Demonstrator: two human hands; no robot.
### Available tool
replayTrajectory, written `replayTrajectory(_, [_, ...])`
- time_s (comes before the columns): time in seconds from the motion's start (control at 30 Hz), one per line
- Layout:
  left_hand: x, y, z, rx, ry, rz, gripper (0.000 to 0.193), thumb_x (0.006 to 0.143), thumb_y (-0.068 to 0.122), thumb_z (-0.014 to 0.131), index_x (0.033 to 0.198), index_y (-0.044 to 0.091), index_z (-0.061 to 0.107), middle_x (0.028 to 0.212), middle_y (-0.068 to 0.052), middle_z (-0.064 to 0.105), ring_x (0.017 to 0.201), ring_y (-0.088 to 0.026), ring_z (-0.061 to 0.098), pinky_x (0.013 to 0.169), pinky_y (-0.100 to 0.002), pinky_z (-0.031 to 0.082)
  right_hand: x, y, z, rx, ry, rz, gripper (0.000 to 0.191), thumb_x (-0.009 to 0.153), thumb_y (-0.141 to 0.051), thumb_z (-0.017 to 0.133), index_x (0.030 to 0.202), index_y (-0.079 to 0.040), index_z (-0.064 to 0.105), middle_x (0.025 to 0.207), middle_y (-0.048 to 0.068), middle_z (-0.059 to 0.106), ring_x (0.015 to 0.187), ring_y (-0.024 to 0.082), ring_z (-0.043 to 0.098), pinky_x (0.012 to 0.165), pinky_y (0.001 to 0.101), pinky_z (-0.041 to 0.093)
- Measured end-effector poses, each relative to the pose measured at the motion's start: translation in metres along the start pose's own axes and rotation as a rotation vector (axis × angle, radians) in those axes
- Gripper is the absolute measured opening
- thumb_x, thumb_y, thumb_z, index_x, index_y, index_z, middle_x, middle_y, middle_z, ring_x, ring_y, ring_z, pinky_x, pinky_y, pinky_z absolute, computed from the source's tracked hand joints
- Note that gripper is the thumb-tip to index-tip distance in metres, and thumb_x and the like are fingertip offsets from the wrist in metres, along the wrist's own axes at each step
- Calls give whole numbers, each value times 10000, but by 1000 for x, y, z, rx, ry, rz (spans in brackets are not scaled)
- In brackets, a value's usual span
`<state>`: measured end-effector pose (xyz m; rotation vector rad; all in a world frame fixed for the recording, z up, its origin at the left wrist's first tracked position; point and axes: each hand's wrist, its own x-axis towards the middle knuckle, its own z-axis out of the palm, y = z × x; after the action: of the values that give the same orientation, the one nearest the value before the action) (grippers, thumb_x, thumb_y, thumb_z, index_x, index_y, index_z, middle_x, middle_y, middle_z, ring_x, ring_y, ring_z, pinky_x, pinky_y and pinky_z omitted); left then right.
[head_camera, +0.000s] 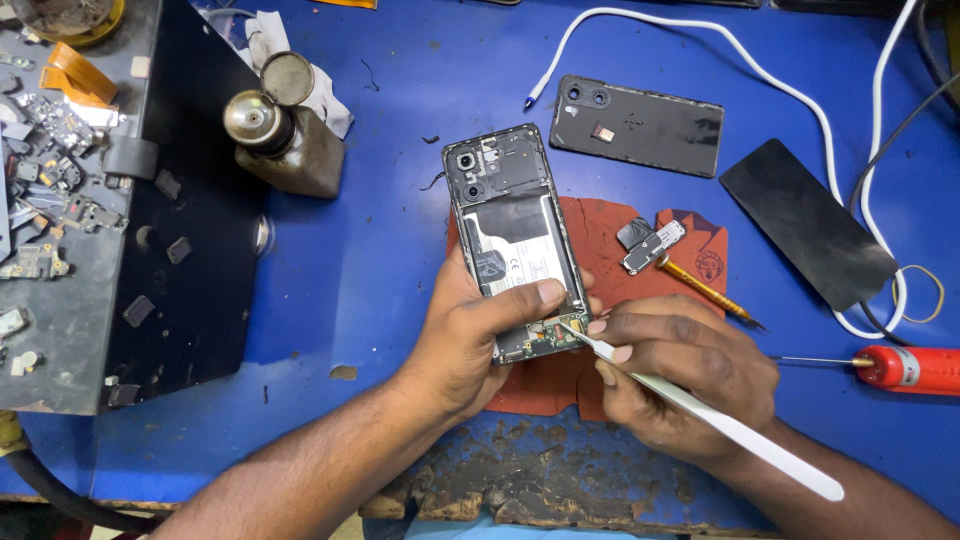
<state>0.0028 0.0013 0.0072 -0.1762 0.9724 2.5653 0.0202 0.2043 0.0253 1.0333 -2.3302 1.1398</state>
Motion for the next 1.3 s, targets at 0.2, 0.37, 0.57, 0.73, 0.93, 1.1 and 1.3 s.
replayTrajectory(0.2, [-1, 0, 0, -5, -9, -28, 462, 854, 3, 653, 1287, -6, 492, 1066, -195, 696, 1024, -274, 716, 940, -441, 609, 3, -1, 2, 36, 51, -59, 296, 871, -15, 758, 1069, -66, 543, 985, 137, 743, 863, 236, 776, 715, 318, 638])
replayTrajectory(0.37, [-4, 1, 0, -50, -47, -63, 423, 852, 7, 658, 1246, -33, 509, 1047, -195, 695, 977, -292, 730, 894, -456, 619, 6, 0, 3, 4, 87, -146, 262, 854, -37, 765, 1037, -39, 577, 937, 146, 736, 848, 260, 765, 700, 333, 635])
replayTrajectory(0.57, [-3, 1, 2, 34, -18, -1, 461, 861, 3, 667, 1290, -15, 498, 1066, -196, 697, 989, -269, 729, 914, -429, 622, 3, -5, 1, 21, 43, 5, 274, 886, 8, 729, 1023, -54, 500, 922, 124, 729, 873, 242, 779, 724, 328, 641])
replayTrajectory(0.73, [-3, 3, 2, 38, -29, -24, 494, 839, 17, 661, 1300, 21, 483, 1042, -187, 701, 948, -274, 735, 876, -443, 629, 2, -4, 1, 81, 48, 32, 350, 861, 24, 731, 1059, -62, 456, 924, 114, 713, 896, 239, 777, 761, 337, 654])
replayTrajectory(0.93, [-2, 2, 2, 53, -37, 1, 497, 868, 6, 663, 1331, -17, 481, 1081, -200, 700, 1016, -271, 725, 939, -451, 611, 3, -3, 0, 21, 11, -17, 339, 868, 23, 738, 1060, -54, 469, 937, 118, 726, 875, 241, 775, 710, 318, 628])
replayTrajectory(1.1, [-3, 2, 3, 3, -37, -41, 502, 847, 9, 655, 1315, -4, 473, 1059, -205, 698, 996, -299, 734, 925, -466, 620, 4, -2, 2, 32, 78, -98, 299, 857, 8, 738, 1061, -52, 529, 972, 131, 730, 842, 248, 767, 696, 328, 629])
replayTrajectory(1.3, [-3, 2, 2, -17, -22, -70, 473, 863, 10, 644, 1307, -18, 487, 1072, -214, 699, 1007, -287, 732, 928, -452, 621, 4, 0, 1, 18, 78, -167, 290, 868, -10, 772, 1055, -53, 555, 993, 143, 731, 842, 261, 766, 699, 316, 639])
